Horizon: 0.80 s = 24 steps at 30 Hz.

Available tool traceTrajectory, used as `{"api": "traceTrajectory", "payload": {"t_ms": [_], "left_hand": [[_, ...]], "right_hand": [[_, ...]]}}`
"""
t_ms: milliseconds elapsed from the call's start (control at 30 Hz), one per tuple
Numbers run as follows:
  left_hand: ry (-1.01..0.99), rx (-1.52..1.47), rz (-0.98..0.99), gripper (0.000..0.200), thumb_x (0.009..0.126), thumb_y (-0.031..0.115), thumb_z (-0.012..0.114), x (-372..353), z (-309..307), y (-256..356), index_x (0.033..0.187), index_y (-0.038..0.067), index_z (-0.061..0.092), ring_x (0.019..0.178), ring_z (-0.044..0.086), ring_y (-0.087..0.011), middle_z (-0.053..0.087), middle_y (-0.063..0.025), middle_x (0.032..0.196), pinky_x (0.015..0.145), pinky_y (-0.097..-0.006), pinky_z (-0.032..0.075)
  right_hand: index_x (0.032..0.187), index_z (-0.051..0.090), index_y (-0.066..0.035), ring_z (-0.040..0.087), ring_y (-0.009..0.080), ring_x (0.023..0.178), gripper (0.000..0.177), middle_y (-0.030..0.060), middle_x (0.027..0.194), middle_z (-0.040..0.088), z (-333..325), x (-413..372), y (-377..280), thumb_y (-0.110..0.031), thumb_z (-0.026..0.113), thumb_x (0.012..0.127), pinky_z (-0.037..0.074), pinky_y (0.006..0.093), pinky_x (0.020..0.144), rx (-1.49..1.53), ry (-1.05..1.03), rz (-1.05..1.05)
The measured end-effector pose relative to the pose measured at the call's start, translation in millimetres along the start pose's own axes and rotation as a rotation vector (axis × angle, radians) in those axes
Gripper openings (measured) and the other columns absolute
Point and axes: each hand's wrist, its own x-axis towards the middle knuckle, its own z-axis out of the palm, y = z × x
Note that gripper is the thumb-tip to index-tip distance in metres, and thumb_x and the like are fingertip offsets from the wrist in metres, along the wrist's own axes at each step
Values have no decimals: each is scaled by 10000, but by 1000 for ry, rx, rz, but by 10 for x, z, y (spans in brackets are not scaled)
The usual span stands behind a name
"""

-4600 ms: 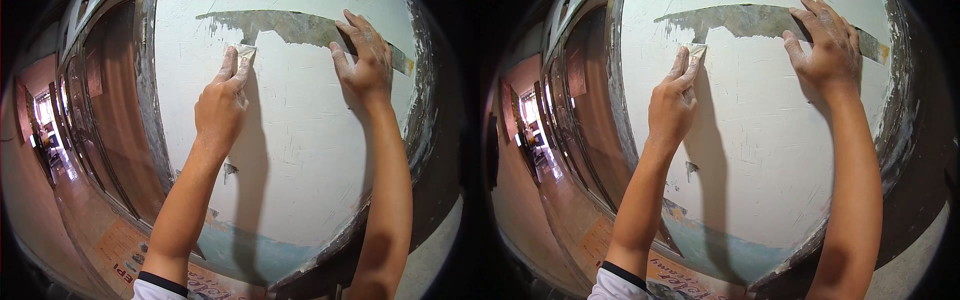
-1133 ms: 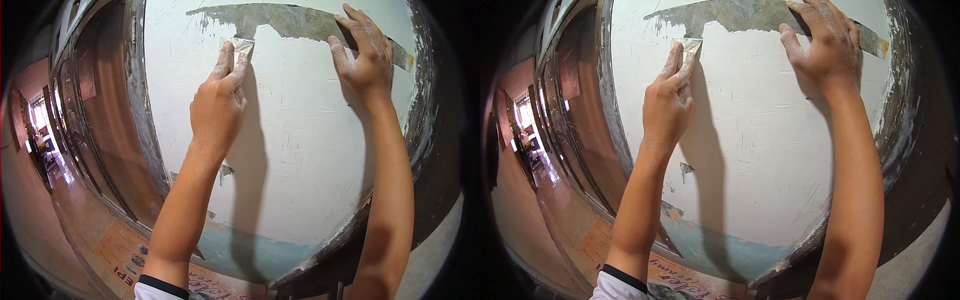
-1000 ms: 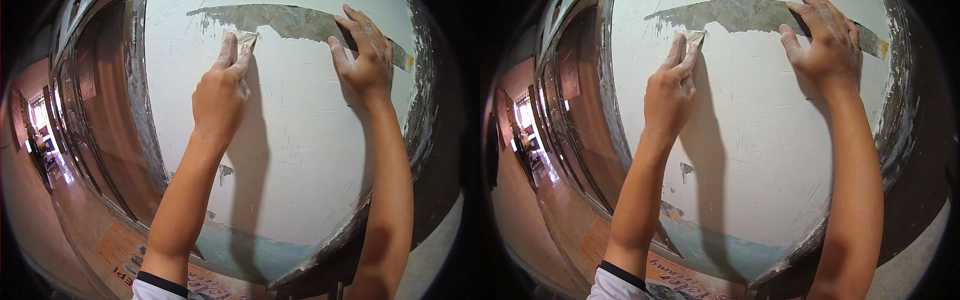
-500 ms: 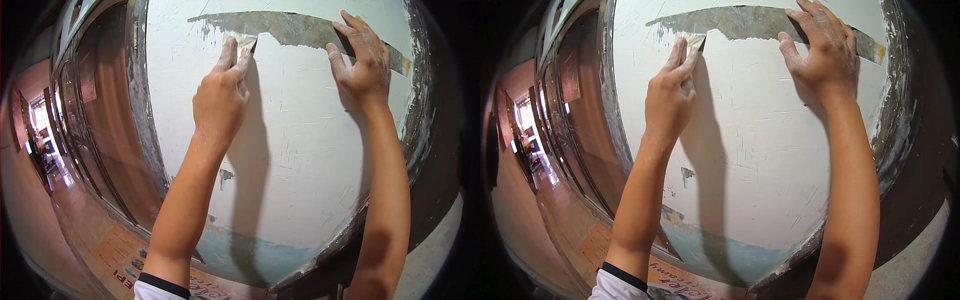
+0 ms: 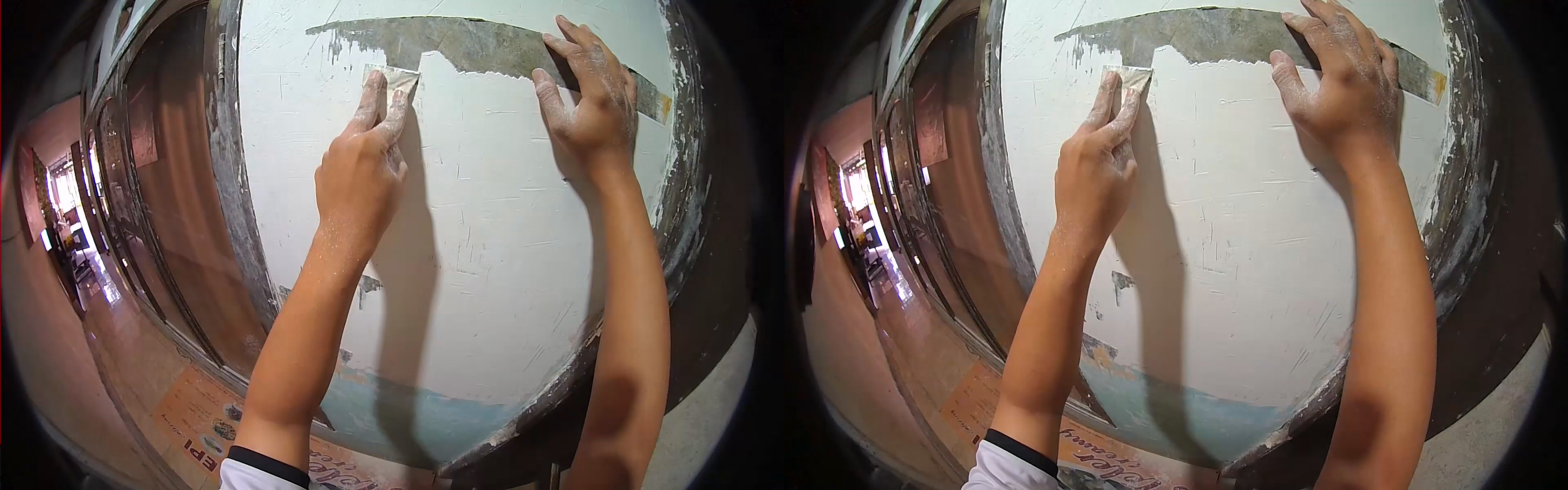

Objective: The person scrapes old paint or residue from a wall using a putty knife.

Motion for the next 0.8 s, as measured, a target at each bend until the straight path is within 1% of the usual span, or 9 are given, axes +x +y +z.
{"api": "traceTrajectory", "payload": {"t_ms": [67, 200, 333, 433, 533, 567, 600, 700, 800], "left_hand": [[34, 40, 25, 506, 910, -76, 590, 42, 21, -6, 1371, 101, 698, 1175, 716, -354, 530, -131, 1566, 983, -383, 584], [17, 43, 16, 483, 917, -54, 597, 115, 0, 19, 1360, 103, 708, 1106, 741, -359, 547, -146, 1545, 965, -393, 590], [25, 42, 28, 477, 919, -49, 596, 212, 18, -5, 1356, 105, 711, 1085, 745, -365, 552, -152, 1537, 954, -397, 593], [46, 23, 40, 466, 927, -47, 585, 258, 29, -6, 1351, 98, 711, 1093, 740, -367, 556, -150, 1533, 961, -401, 589], [37, -8, 28, 473, 920, -52, 589, 218, 4, 2, 1358, 90, 702, 1159, 716, -360, 554, -143, 1534, 1003, -400, 570], [31, 22, 25, 493, 913, -63, 591, 174, -7, 9, 1371, 89, 693, 1187, 704, -357, 531, -138, 1558, 1007, -392, 569], [32, 22, 25, 493, 913, -63, 591, 120, -18, 12, 1371, 89, 693, 1187, 704, -357, 531, -138, 1558, 1007, -392, 569], [13, -46, 5, 544, 897, -89, 592, -32, -11, -24, 1393, 114, 683, 1229, 687, -345, 494, -123, 1597, 1008, -372, 570], [-25, -28, -29, 564, 887, -98, 593, -140, -27, 2, 1397, 126, 682, 1238, 685, -339, 498, -125, 1594, 1005, -367, 573]], "right_hand": [[1380, 651, -212, 436, 215, 1494, 408, -28, 1568, 536, 2, 10, -1, -322, 666, 987, 266, 492, 1255, 12, -3, 4], [1380, 653, -223, 435, 222, 1496, 409, -26, 1565, 540, 29, -3, 22, -322, 669, 983, 277, 490, 1248, -18, 21, -15], [1382, 650, -226, 445, 226, 1490, 410, -24, 1559, 548, 26, 3, 20, -330, 662, 986, 274, 490, 1253, 6, 15, -13], [1386, 645, -228, 432, 214, 1497, 405, -29, 1570, 536, 6, 4, -13, -312, 661, 989, 269, 481, 1257, -19, 4, 6], [1381, 647, -228, 425, 207, 1501, 395, -31, 1574, 530, 2, -4, -4, -307, 656, 993, 263, 474, 1261, -22, -6, 3], [1379, 647, -228, 426, 205, 1499, 395, -33, 1570, 534, 9, -4, 4, -311, 659, 993, 258, 471, 1264, -4, -6, 2], [1379, 647, -228, 426, 205, 1499, 395, -33, 1570, 534, 6, -1, 0, -311, 659, 993, 258, 471, 1264, -5, -5, 1], [1375, 649, -227, 427, 207, 1497, 393, -34, 1565, 537, -3, -8, -17, -312, 663, 991, 255, 477, 1264, -16, 5, 8], [1375, 647, -228, 426, 205, 1498, 390, -35, 1563, 539, -4, 0, -23, -309, 660, 993, 250, 487, 1266, 19, 1, 17]]}}
